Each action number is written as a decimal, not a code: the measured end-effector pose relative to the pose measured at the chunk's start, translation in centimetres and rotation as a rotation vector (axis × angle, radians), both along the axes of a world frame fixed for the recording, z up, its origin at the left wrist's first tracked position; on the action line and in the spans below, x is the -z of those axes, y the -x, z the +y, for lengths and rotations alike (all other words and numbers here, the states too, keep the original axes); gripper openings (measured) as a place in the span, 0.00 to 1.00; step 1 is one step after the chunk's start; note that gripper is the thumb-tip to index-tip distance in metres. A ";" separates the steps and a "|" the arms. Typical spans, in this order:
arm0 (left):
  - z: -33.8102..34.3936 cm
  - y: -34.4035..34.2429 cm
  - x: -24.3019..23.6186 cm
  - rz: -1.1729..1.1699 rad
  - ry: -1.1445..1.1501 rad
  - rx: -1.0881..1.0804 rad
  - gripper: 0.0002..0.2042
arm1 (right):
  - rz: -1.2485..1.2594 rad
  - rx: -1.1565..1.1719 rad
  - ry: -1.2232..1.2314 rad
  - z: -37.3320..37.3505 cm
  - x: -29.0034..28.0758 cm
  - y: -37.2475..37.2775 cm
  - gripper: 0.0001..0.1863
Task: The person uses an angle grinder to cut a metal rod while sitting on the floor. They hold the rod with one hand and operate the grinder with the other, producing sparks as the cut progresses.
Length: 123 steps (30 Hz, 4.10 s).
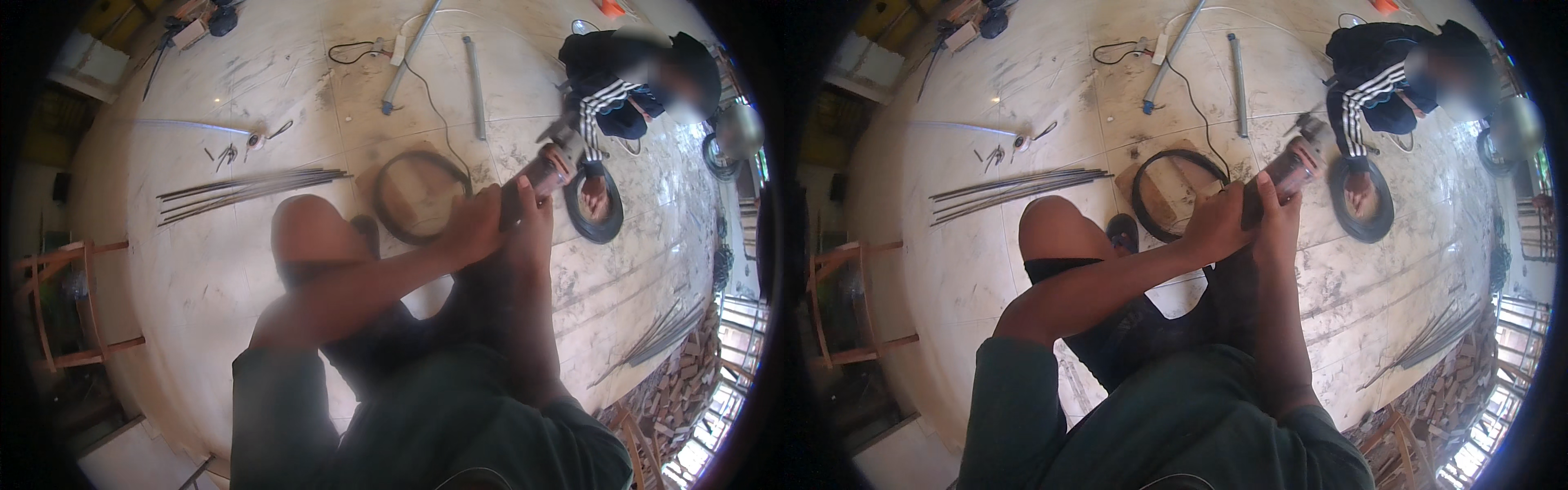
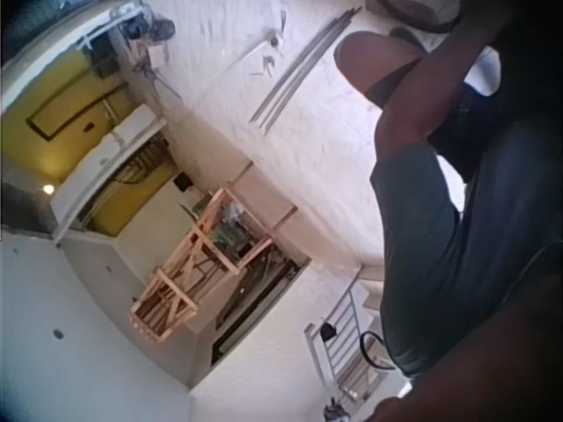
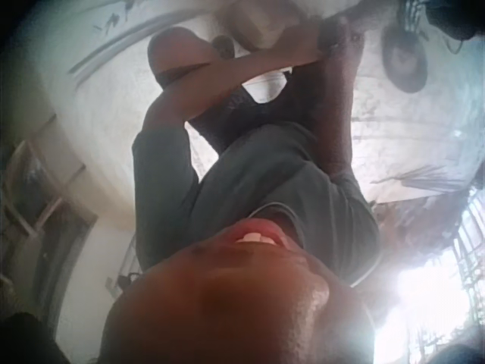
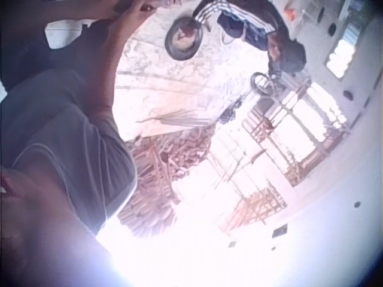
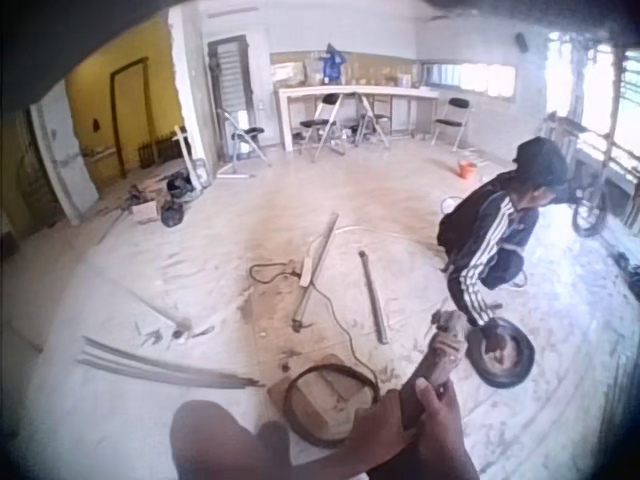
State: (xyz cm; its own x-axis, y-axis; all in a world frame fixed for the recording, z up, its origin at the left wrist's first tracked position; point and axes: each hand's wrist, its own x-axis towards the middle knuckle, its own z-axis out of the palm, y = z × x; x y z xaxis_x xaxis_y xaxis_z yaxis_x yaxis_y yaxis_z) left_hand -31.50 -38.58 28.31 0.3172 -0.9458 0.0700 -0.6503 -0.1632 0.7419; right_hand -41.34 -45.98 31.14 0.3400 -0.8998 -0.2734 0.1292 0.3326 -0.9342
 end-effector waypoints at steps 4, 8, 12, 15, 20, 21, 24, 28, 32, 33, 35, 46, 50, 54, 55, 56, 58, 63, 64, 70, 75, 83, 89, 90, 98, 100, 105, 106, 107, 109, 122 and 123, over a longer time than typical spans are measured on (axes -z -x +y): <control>-0.8 1.2 0.4 -0.282 0.060 0.073 0.37 | -0.191 0.079 0.105 -1.3 1.6 0.2 0.19; 1.1 2.0 -3.0 -0.437 0.153 0.185 0.41 | -0.164 0.178 0.268 -4.0 0.5 2.5 0.23; 6.4 -1.5 -9.7 -0.366 -0.214 0.555 0.30 | 0.009 0.230 0.508 -12.0 -0.5 7.3 0.35; 9.3 -3.5 -14.1 -0.223 -0.642 0.600 0.24 | 0.179 0.287 0.754 -18.6 -4.0 10.9 0.35; 19.7 -5.9 -16.8 -0.112 -0.259 0.329 0.19 | 0.534 0.168 1.226 -30.5 -8.4 10.9 0.36; 19.7 -7.6 -14.8 0.040 -0.201 0.220 0.18 | 0.671 0.117 1.327 -32.6 -12.0 12.7 0.36; 21.3 -12.4 -17.0 0.284 -0.268 -0.088 0.15 | 0.694 -0.224 1.070 -39.4 -13.3 13.0 0.30; 21.6 -25.9 -10.4 0.082 -0.574 -0.078 0.16 | 0.765 -0.465 1.174 -40.1 -6.5 7.9 0.27; 21.2 -32.4 1.0 -0.581 -0.817 0.040 0.19 | 0.734 -0.647 0.728 -30.8 3.1 -0.3 0.23; 19.9 -32.6 2.1 -0.439 -0.783 0.109 0.18 | 0.689 -0.677 0.493 -25.7 3.8 -2.8 0.22; 16.1 -33.2 4.3 -0.126 -0.705 0.212 0.18 | 0.772 -0.710 0.325 -20.3 4.1 -5.3 0.20; 5.2 -29.1 18.6 -0.027 -0.726 0.236 0.32 | 0.785 -0.982 0.419 -9.3 17.2 -16.2 0.21; 6.5 -26.3 25.7 -0.116 -0.544 0.105 0.29 | 0.880 -1.019 0.360 -8.4 17.5 -15.3 0.33; 9.1 -26.7 28.6 -0.158 -0.195 -0.021 0.27 | 0.783 -1.000 0.286 -8.4 20.2 -14.8 0.31; 8.7 -26.6 27.7 -0.148 -0.190 -0.013 0.27 | 0.676 -1.079 0.260 -9.1 19.6 -14.4 0.30; 8.0 -26.2 26.7 -0.140 -0.186 0.006 0.28 | 0.594 -1.003 0.256 -9.9 20.4 -13.2 0.30; 7.1 -26.2 26.5 -0.120 -0.221 0.073 0.27 | 0.534 -1.099 0.359 -12.3 24.7 -12.1 0.32; 8.7 -29.5 30.5 0.365 -0.427 0.169 0.25 | 0.892 -1.157 0.556 -13.5 18.3 -15.0 0.46; 9.0 -28.6 31.0 0.464 -0.603 0.096 0.25 | 0.883 -1.155 0.540 -13.9 17.9 -14.7 0.47; 8.6 -27.7 31.0 0.318 -0.476 0.136 0.24 | 0.331 -1.073 0.147 -11.4 21.4 -12.8 0.22; 8.7 -26.1 28.7 0.510 -0.615 -0.089 0.24 | 0.892 -0.955 0.398 -10.3 18.0 -13.9 0.33; 8.1 -25.2 28.2 0.261 -0.588 0.031 0.23 | 0.764 -1.002 0.290 -8.7 18.1 -17.4 0.30; 6.9 -24.5 26.9 0.154 -0.628 -0.039 0.23 | 0.906 -1.058 0.528 -8.2 18.9 -18.0 0.27; 6.8 -24.5 27.5 0.121 -0.649 0.008 0.23 | 0.877 -1.051 0.467 -8.0 18.4 -18.0 0.27; 7.4 -23.0 25.7 -0.019 -0.587 -0.041 0.24 | 0.848 -0.968 0.367 -8.7 21.4 -16.3 0.34; 6.7 -23.6 26.0 -0.012 -0.519 -0.087 0.22 | 0.856 -0.974 0.417 -9.2 21.3 -16.1 0.34; 5.0 -25.1 28.1 -0.036 -0.585 -0.107 0.14 | 0.909 -0.949 0.463 -8.8 19.8 -16.9 0.34; 5.0 -25.3 28.3 -0.031 -0.586 -0.058 0.14 | 0.942 -0.933 0.448 -9.0 19.7 -16.6 0.34; 5.0 -25.1 28.5 -0.074 -0.588 -0.056 0.14 | 0.914 -0.928 0.441 -9.2 19.9 -16.1 0.35; 4.8 -24.7 28.4 -0.122 -0.600 -0.038 0.13 | 0.935 -0.919 0.386 -9.3 19.9 -15.1 0.35; 5.0 -25.2 26.6 0.025 -0.755 0.186 0.29 | 0.904 -0.959 0.408 -8.3 20.4 -14.4 0.36; 4.8 -25.2 26.0 0.061 -0.798 0.191 0.29 | 0.901 -0.959 0.387 -8.4 20.6 -14.3 0.36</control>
State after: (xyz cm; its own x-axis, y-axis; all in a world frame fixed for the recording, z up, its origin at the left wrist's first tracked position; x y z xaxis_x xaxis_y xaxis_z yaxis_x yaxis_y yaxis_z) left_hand -6.32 -33.75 2.28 0.1274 -0.7418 -0.6584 -0.6823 -0.5474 0.4847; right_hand -27.07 -54.37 10.49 0.7066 -0.4836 -0.5165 -0.6974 -0.3526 -0.6239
